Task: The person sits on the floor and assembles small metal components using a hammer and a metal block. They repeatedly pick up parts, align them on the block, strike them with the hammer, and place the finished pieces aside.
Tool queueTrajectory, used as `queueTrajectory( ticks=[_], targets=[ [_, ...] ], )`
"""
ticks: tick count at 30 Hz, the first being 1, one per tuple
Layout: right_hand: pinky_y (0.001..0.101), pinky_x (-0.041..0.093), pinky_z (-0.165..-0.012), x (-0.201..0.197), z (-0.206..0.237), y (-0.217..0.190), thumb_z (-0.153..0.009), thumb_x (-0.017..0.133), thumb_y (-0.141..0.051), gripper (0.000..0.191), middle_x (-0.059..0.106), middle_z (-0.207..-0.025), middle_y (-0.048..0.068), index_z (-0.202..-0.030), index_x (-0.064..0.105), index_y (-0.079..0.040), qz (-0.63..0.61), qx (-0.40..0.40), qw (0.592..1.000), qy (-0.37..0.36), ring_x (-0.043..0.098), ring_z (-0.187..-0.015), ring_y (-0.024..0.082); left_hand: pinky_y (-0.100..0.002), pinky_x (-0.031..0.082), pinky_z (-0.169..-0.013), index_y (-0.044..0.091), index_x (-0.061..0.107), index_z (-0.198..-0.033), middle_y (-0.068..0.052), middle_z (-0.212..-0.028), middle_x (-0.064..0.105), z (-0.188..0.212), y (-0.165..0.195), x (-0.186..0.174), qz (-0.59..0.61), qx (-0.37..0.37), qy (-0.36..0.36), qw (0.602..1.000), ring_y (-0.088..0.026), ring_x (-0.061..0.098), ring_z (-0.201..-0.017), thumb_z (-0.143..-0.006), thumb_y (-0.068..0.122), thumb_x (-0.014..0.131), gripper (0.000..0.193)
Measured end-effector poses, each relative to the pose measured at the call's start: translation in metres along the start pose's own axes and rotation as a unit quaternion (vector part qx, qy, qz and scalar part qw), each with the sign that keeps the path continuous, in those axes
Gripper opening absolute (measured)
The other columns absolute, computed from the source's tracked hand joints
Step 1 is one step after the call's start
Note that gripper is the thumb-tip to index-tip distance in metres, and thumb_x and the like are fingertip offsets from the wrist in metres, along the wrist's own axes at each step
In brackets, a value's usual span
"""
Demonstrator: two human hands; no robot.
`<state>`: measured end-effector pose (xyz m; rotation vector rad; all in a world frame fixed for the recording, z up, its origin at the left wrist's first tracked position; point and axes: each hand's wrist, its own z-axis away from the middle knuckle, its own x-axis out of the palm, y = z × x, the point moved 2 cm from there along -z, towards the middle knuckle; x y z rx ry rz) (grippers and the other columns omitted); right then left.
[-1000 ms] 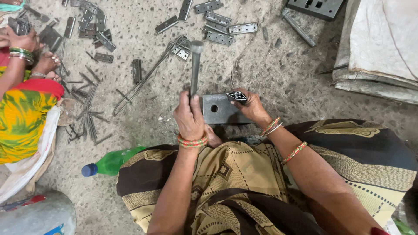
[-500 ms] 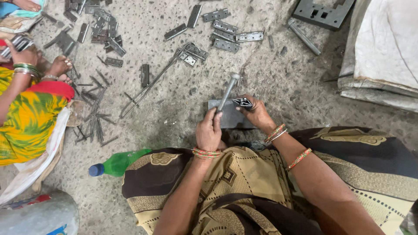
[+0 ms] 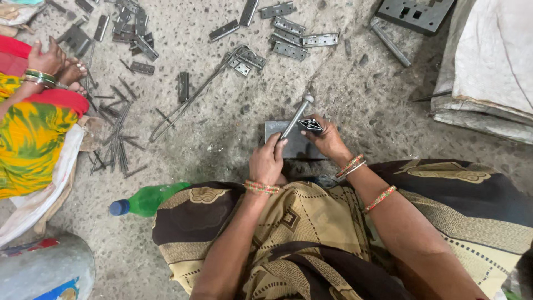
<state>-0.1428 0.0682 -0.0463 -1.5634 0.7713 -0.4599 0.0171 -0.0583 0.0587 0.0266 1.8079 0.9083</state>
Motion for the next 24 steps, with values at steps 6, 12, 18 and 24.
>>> queueTrajectory(
  ticks=[6, 12, 18, 24],
  targets=[
    [0.0252, 0.054, -0.082, 0.002, 0.000, 0.006, -0.090, 0.077, 0.001, 0.031, 0.073, -0.101, -0.005, -0.119, 0.067, -0.007, -0.069, 0.067, 0.995, 0.010, 0.061, -0.093, 0.003, -0.047, 0.054, -0.052, 0.017, 0.065, -0.127, -0.014, -0.077, 0.074, 0.007, 0.019, -0.007, 0.131, 0.040, 0.028, 0.990, -0.034, 0.074, -0.064, -0.102, 0.034, 0.060, 0.031],
    [0.0250, 0.055, -0.081, -0.002, -0.003, 0.001, -0.089, 0.078, 0.001, 0.028, 0.074, -0.099, -0.003, -0.114, 0.068, -0.005, -0.043, 0.050, 0.998, 0.002, 0.061, -0.092, 0.004, -0.049, 0.053, -0.056, 0.017, 0.072, -0.117, -0.018, -0.071, 0.072, 0.007, 0.020, 0.020, -0.012, 0.038, -0.088, 0.995, -0.039, 0.070, -0.064, -0.099, 0.035, 0.069, 0.026],
    [0.0257, 0.053, -0.077, -0.003, 0.000, 0.002, -0.091, 0.078, 0.000, 0.025, 0.073, -0.094, -0.001, -0.114, 0.067, -0.005, -0.017, 0.037, 0.999, 0.007, 0.058, -0.089, 0.003, -0.044, 0.052, -0.053, 0.012, 0.068, -0.124, -0.015, -0.076, 0.070, 0.013, 0.020, -0.014, 0.122, 0.059, 0.078, 0.988, -0.032, 0.070, -0.061, -0.102, 0.027, 0.063, 0.027],
    [0.0255, 0.053, -0.079, -0.004, 0.002, 0.000, -0.090, 0.077, -0.001, 0.030, 0.072, -0.095, -0.003, -0.118, 0.066, -0.006, -0.019, 0.065, 0.998, -0.009, 0.059, -0.089, 0.003, -0.046, 0.054, -0.047, 0.017, 0.061, -0.134, -0.016, -0.070, 0.069, -0.004, 0.015, 0.007, -0.091, -0.094, -0.232, 0.964, -0.035, 0.069, -0.056, -0.109, 0.032, 0.053, 0.031]
  ],
)
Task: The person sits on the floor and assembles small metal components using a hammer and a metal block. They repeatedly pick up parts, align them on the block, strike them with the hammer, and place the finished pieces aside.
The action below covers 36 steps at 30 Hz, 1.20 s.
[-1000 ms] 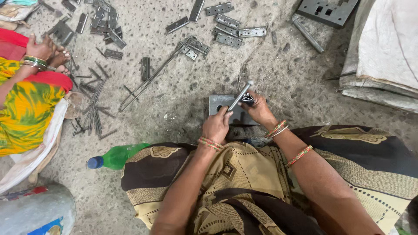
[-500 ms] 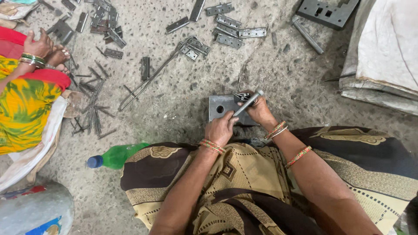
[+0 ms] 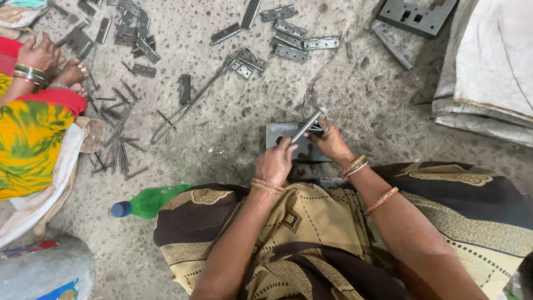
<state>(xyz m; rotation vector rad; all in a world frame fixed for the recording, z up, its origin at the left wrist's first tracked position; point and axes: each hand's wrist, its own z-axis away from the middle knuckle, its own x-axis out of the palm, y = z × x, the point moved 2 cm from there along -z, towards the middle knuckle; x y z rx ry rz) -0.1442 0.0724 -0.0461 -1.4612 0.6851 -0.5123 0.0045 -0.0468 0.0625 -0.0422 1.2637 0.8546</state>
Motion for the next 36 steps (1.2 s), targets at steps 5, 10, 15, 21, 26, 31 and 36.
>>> queueTrajectory(
  ticks=[5, 10, 15, 21, 26, 31, 36],
  targets=[
    [0.0264, 0.053, -0.080, 0.000, 0.001, 0.000, -0.091, 0.078, -0.003, 0.030, 0.070, -0.094, -0.003, -0.118, 0.067, -0.006, 0.015, -0.013, 1.000, 0.010, 0.058, -0.089, 0.004, -0.050, 0.052, -0.054, 0.016, 0.075, -0.116, -0.019, -0.072, 0.071, -0.006, -0.004, -0.004, 0.047, 0.077, 0.194, 0.977, -0.041, 0.069, -0.066, -0.099, 0.031, 0.068, 0.024],
    [0.0267, 0.052, -0.083, 0.001, 0.001, 0.000, -0.092, 0.078, -0.003, 0.027, 0.070, -0.096, -0.003, -0.116, 0.066, -0.005, 0.008, -0.034, 0.999, 0.001, 0.058, -0.092, 0.004, -0.044, 0.054, -0.055, 0.012, 0.070, -0.119, -0.014, -0.078, 0.073, 0.010, -0.013, -0.020, 0.212, 0.124, 0.299, 0.922, -0.033, 0.071, -0.063, -0.101, 0.028, 0.065, 0.024],
    [0.0264, 0.051, -0.081, 0.000, -0.001, -0.002, -0.089, 0.078, -0.004, 0.032, 0.070, -0.093, -0.005, -0.118, 0.065, -0.007, 0.003, 0.009, 1.000, -0.010, 0.057, -0.088, 0.003, -0.046, 0.052, -0.049, 0.024, 0.068, -0.126, -0.013, -0.066, 0.070, -0.004, -0.011, -0.008, 0.051, 0.011, 0.093, 0.994, -0.033, 0.070, -0.055, -0.103, 0.033, 0.058, 0.027],
    [0.0263, 0.051, -0.082, 0.001, -0.002, -0.003, -0.093, 0.076, -0.003, 0.027, 0.068, -0.092, -0.004, -0.118, 0.066, -0.006, 0.002, -0.006, 1.000, -0.007, 0.056, -0.089, 0.003, -0.048, 0.051, -0.052, 0.017, 0.074, -0.117, -0.018, -0.072, 0.071, -0.006, -0.013, -0.005, 0.095, 0.096, 0.219, 0.966, -0.040, 0.068, -0.063, -0.099, 0.028, 0.069, 0.022],
    [0.0258, 0.051, -0.086, 0.000, 0.000, -0.002, -0.091, 0.076, 0.000, 0.028, 0.069, -0.099, -0.004, -0.117, 0.066, -0.005, -0.016, -0.045, 0.999, -0.016, 0.059, -0.096, 0.004, -0.045, 0.052, -0.054, 0.011, 0.067, -0.125, -0.017, -0.079, 0.071, 0.010, -0.013, -0.009, 0.242, 0.190, 0.291, 0.906, -0.035, 0.070, -0.063, -0.103, 0.022, 0.064, 0.025],
    [0.0258, 0.054, -0.087, -0.001, -0.001, -0.003, -0.089, 0.070, 0.003, 0.032, 0.074, -0.102, -0.004, -0.120, 0.067, -0.007, 0.009, -0.015, 1.000, -0.009, 0.063, -0.097, 0.004, -0.047, 0.052, -0.048, 0.019, 0.069, -0.122, -0.014, -0.074, 0.072, -0.007, -0.007, 0.006, 0.119, 0.089, 0.158, 0.976, -0.036, 0.068, -0.056, -0.102, 0.029, 0.063, 0.024],
    [0.0271, 0.052, -0.081, 0.001, -0.002, -0.007, -0.091, 0.075, 0.001, 0.029, 0.071, -0.096, -0.001, -0.118, 0.065, -0.006, 0.035, -0.023, 0.999, -0.003, 0.058, -0.090, 0.005, -0.050, 0.054, -0.057, 0.019, 0.074, -0.113, -0.018, -0.073, 0.072, -0.012, -0.016, 0.002, 0.101, 0.069, 0.210, 0.970, -0.041, 0.070, -0.067, -0.099, 0.033, 0.067, 0.021]
  ],
)
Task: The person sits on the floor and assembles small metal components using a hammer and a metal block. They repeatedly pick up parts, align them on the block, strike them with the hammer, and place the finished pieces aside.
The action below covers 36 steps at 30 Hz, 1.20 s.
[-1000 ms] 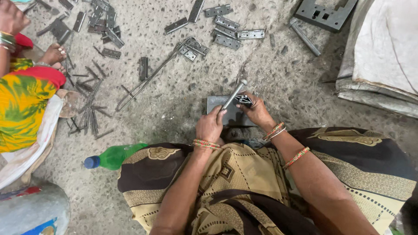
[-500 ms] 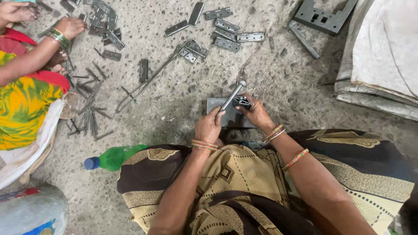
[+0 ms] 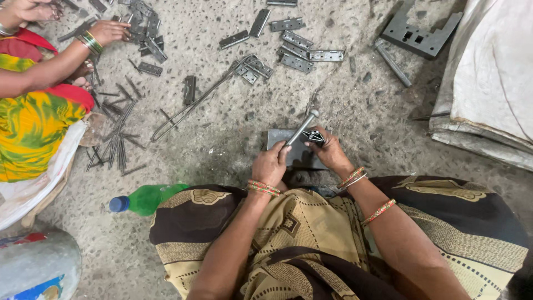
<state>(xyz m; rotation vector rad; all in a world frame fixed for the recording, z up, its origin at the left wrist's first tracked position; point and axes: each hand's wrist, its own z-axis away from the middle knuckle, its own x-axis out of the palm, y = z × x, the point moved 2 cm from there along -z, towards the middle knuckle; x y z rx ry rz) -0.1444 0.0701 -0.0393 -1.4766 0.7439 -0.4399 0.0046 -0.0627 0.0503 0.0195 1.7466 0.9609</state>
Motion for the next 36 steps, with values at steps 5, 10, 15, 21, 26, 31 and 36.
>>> queueTrajectory(
  ticks=[5, 10, 15, 21, 26, 31, 36],
  targets=[
    [0.0260, 0.052, -0.084, 0.001, -0.001, 0.000, -0.090, 0.075, 0.001, 0.028, 0.072, -0.101, -0.002, -0.115, 0.066, -0.006, -0.026, -0.021, 0.999, -0.001, 0.059, -0.095, 0.004, -0.046, 0.055, -0.058, 0.017, 0.069, -0.120, -0.014, -0.083, 0.074, 0.002, 0.001, -0.026, 0.119, 0.058, 0.103, 0.986, -0.036, 0.072, -0.071, -0.103, 0.032, 0.062, 0.023],
    [0.0257, 0.050, -0.078, -0.001, -0.001, 0.001, -0.092, 0.076, -0.003, 0.029, 0.067, -0.091, -0.002, -0.118, 0.063, -0.007, -0.017, 0.013, 1.000, -0.011, 0.054, -0.086, 0.005, -0.047, 0.054, -0.055, 0.026, 0.070, -0.122, -0.013, -0.070, 0.072, -0.006, 0.006, -0.013, -0.007, -0.042, -0.049, 0.998, -0.035, 0.072, -0.060, -0.099, 0.042, 0.062, 0.030],
    [0.0258, 0.051, -0.079, -0.001, -0.001, -0.005, -0.093, 0.076, -0.005, 0.029, 0.067, -0.091, -0.001, -0.119, 0.064, -0.007, 0.000, -0.001, 1.000, -0.010, 0.055, -0.087, 0.005, -0.053, 0.055, -0.060, 0.024, 0.072, -0.116, -0.015, -0.076, 0.073, -0.014, -0.004, -0.001, -0.024, -0.051, -0.052, 0.997, -0.040, 0.071, -0.069, -0.098, 0.046, 0.057, 0.032],
    [0.0301, 0.056, -0.089, -0.002, 0.005, -0.017, -0.087, 0.079, -0.009, 0.044, 0.076, -0.113, 0.005, -0.129, 0.064, -0.009, 0.094, 0.060, 0.993, 0.033, 0.068, -0.102, 0.010, -0.056, 0.055, -0.070, 0.024, 0.075, -0.107, -0.018, -0.086, 0.073, -0.031, -0.046, -0.017, -0.083, -0.154, 0.021, 0.984, -0.044, 0.070, -0.082, -0.097, 0.042, 0.062, 0.024],
    [0.0344, 0.059, -0.086, -0.004, 0.012, -0.032, -0.087, 0.078, -0.013, 0.046, 0.076, -0.117, 0.008, -0.131, 0.066, -0.010, 0.109, 0.077, 0.990, 0.055, 0.071, -0.104, 0.016, -0.055, 0.056, -0.075, 0.023, 0.075, -0.104, -0.018, -0.092, 0.074, -0.036, -0.070, -0.007, -0.111, -0.224, 0.040, 0.967, -0.042, 0.072, -0.088, -0.094, 0.032, 0.065, 0.016],
    [0.0357, 0.057, -0.079, -0.005, 0.015, -0.024, -0.092, 0.076, -0.016, 0.046, 0.079, -0.104, 0.008, -0.134, 0.062, -0.005, 0.078, 0.103, 0.988, 0.087, 0.068, -0.091, 0.016, -0.052, 0.060, -0.081, 0.020, 0.075, -0.106, -0.017, -0.102, 0.075, -0.034, -0.081, 0.001, -0.139, -0.264, -0.030, 0.954, -0.040, 0.073, -0.096, -0.092, 0.020, 0.064, 0.018],
    [0.0355, 0.057, -0.075, -0.016, 0.020, -0.015, -0.099, 0.075, -0.018, 0.025, 0.077, -0.101, 0.009, -0.114, 0.074, 0.001, -0.202, 0.162, 0.949, 0.177, 0.068, -0.085, 0.015, -0.052, 0.058, -0.088, 0.016, 0.074, -0.110, -0.017, -0.110, 0.075, -0.033, -0.072, 0.003, -0.133, -0.228, -0.097, 0.959, -0.039, 0.071, -0.103, -0.089, 0.016, 0.066, 0.023]
  ],
)
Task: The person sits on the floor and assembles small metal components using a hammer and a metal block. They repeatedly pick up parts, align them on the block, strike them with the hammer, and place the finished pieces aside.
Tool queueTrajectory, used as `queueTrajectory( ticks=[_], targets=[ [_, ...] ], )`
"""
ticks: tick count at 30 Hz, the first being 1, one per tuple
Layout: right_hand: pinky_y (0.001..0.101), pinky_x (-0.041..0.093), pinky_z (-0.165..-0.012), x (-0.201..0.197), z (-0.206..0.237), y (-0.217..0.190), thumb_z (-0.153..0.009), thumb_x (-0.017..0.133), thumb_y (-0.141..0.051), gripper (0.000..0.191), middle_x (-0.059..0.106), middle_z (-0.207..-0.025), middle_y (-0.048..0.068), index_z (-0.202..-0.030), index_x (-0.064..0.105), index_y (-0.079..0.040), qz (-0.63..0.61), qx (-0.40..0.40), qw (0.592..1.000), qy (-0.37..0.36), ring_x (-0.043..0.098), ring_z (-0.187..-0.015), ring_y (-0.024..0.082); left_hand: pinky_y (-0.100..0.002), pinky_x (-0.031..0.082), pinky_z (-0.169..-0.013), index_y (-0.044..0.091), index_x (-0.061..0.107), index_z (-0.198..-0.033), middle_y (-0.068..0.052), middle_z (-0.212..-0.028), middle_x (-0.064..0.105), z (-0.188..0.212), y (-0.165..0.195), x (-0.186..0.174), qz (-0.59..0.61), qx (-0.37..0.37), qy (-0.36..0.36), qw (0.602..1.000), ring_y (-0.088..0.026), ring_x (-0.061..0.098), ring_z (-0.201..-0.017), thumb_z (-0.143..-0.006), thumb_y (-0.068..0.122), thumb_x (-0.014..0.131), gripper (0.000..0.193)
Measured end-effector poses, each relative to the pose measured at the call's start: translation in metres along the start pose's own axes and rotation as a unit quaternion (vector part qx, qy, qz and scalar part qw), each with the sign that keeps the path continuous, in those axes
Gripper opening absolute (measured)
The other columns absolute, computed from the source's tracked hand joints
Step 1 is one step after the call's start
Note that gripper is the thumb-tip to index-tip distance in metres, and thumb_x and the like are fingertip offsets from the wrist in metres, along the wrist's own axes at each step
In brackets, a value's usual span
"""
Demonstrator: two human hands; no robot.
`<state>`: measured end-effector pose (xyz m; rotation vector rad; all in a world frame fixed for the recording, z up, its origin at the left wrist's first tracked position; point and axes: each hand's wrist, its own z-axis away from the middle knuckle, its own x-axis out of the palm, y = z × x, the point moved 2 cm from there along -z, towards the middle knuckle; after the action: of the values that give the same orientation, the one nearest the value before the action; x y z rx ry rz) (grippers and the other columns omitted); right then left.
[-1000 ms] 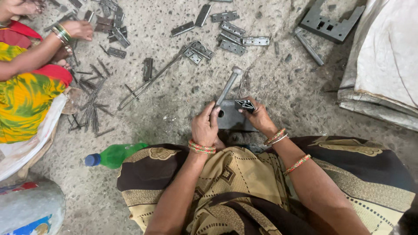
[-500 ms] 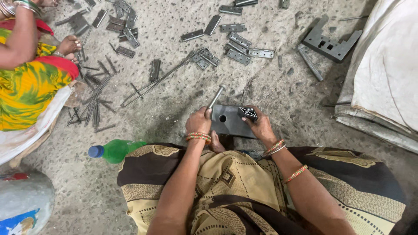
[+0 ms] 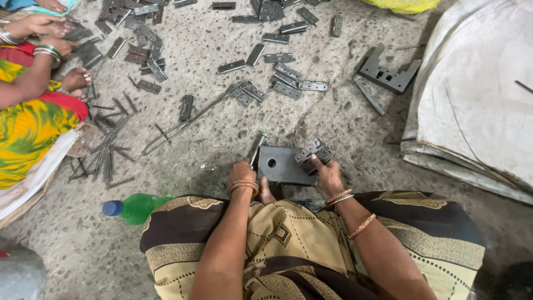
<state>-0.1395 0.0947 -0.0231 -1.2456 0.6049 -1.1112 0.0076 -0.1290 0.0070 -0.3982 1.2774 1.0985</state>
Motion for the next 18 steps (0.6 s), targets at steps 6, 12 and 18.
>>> queueTrajectory(
  ticks=[6, 12, 18],
  targets=[
    [0.0408, 0.058, -0.066, -0.016, 0.011, -0.013, -0.090, 0.074, -0.020, 0.019, 0.075, -0.092, 0.005, -0.104, 0.070, -0.008, -0.131, 0.111, 0.982, 0.075, 0.071, -0.077, 0.021, -0.052, 0.057, -0.089, 0.014, 0.071, -0.116, -0.020, -0.109, 0.073, 0.008, 0.005, -0.008, 0.052, 0.022, 0.034, 0.998, -0.041, 0.070, -0.104, -0.088, 0.024, 0.072, 0.030],
    [0.0418, 0.060, -0.076, -0.023, 0.023, -0.034, -0.091, 0.077, -0.020, 0.022, 0.074, -0.098, 0.004, -0.107, 0.069, -0.007, -0.235, 0.065, 0.969, 0.033, 0.072, -0.085, 0.020, -0.051, 0.054, -0.091, 0.010, 0.074, -0.113, -0.021, -0.111, 0.073, 0.001, -0.005, -0.004, 0.073, 0.082, 0.075, 0.991, -0.042, 0.068, -0.106, -0.089, 0.024, 0.072, 0.027],
    [0.0388, 0.058, -0.088, -0.070, 0.084, -0.097, -0.099, 0.071, -0.014, 0.017, 0.073, -0.107, 0.002, -0.114, 0.068, -0.006, -0.306, -0.058, 0.950, 0.036, 0.070, -0.097, 0.017, -0.049, 0.056, -0.088, 0.017, 0.078, -0.107, -0.016, -0.106, 0.076, -0.006, -0.008, 0.009, 0.044, 0.074, 0.027, 0.996, -0.038, 0.072, -0.101, -0.089, 0.031, 0.074, 0.023]
  ],
)
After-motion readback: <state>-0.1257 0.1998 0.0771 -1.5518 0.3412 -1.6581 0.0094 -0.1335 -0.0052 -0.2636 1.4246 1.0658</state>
